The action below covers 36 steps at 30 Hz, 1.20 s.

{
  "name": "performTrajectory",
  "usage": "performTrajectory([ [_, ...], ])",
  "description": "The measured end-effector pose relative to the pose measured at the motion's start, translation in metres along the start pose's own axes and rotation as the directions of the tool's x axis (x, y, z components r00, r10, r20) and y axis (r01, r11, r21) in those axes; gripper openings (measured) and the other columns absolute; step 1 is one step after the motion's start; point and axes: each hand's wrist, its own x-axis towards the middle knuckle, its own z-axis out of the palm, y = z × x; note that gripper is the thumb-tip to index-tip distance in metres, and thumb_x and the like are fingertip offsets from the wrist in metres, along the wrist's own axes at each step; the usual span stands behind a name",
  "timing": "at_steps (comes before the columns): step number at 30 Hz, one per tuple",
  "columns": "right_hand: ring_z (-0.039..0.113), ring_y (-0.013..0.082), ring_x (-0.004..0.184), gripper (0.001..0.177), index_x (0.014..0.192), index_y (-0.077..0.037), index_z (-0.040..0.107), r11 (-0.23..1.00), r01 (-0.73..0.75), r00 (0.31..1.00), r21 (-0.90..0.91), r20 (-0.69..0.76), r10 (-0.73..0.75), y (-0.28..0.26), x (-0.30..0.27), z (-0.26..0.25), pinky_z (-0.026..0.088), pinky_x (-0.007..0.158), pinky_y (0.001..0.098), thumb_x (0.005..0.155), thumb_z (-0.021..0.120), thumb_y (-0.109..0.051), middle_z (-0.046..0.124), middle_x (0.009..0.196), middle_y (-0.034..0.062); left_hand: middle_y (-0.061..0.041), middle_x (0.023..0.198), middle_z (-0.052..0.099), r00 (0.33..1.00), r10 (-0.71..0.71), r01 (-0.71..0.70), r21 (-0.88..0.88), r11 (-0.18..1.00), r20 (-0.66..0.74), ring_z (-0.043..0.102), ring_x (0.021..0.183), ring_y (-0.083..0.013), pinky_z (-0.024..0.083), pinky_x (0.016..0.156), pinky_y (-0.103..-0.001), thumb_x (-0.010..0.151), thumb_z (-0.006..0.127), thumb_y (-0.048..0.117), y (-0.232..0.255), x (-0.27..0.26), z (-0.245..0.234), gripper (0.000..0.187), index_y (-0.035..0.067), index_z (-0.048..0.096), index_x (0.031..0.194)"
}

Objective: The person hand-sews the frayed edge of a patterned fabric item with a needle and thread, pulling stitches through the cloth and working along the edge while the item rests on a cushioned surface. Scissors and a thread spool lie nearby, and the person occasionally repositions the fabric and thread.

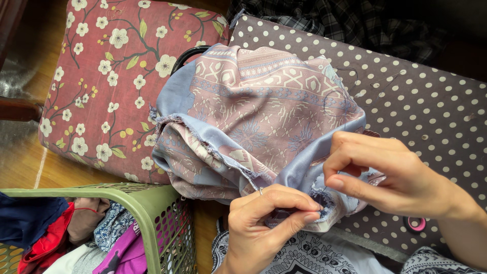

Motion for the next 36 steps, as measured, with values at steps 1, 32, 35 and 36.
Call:
performTrajectory([
  [1, 0.059, 0.0118, 0.076, 0.008, 0.095, -0.003, 0.07, 1.0, 0.001, 1.0, -0.007, 0.0, -0.001, -0.002, 0.001, 0.001, 0.049, 0.062, 0.0245, 0.091, 0.074, -0.009, 0.065, 0.083, 0.0006, -0.01, 0.099, 0.078, 1.0, 0.007, -0.007, 0.004, 1.0, -0.004, 0.077, 0.092, -0.0166, 0.061, 0.083, -0.027, 0.089, 0.081, -0.004, 0.0, 0.0, 0.0, 0.013, 0.0, 0.074, 0.099],
  [32, 0.064, 0.0196, 0.096, 0.026, 0.1, -0.004, 0.066, 0.996, 0.038, 0.992, -0.075, -0.117, -0.047, -0.026, -0.012, 0.031, 0.054, 0.082, 0.0312, 0.081, 0.082, -0.011, 0.068, 0.095, 0.0023, -0.014, 0.101, 0.072, 0.968, -0.251, 0.24, -0.22, 0.945, -0.021, 0.073, 0.092, -0.0135, 0.06, 0.086, -0.026, 0.086, 0.077, -0.01, -0.009, -0.008, 0.001, 0.049, -0.001, 0.045, 0.123],
  [35, 0.064, 0.0196, 0.095, 0.026, 0.1, -0.004, 0.066, 0.997, 0.043, 0.993, -0.067, -0.111, -0.05, -0.026, -0.012, 0.031, 0.054, 0.082, 0.0313, 0.081, 0.082, -0.01, 0.068, 0.094, 0.0022, -0.013, 0.1, 0.071, 0.967, -0.251, 0.238, -0.232, 0.943, -0.03, 0.072, 0.091, -0.0131, 0.06, 0.085, -0.026, 0.085, 0.077, -0.012, -0.009, -0.008, 0.002, 0.055, 0.001, 0.041, 0.124],
  [36, 0.064, 0.0196, 0.095, 0.025, 0.1, -0.004, 0.066, 0.997, 0.043, 0.993, -0.065, -0.11, -0.05, -0.025, -0.012, 0.031, 0.054, 0.082, 0.0312, 0.081, 0.082, -0.01, 0.068, 0.094, 0.0022, -0.013, 0.099, 0.07, 0.968, -0.25, 0.235, -0.242, 0.941, -0.034, 0.072, 0.09, -0.013, 0.06, 0.085, -0.026, 0.085, 0.077, -0.012, -0.009, -0.008, 0.002, 0.057, 0.002, 0.039, 0.125],
])
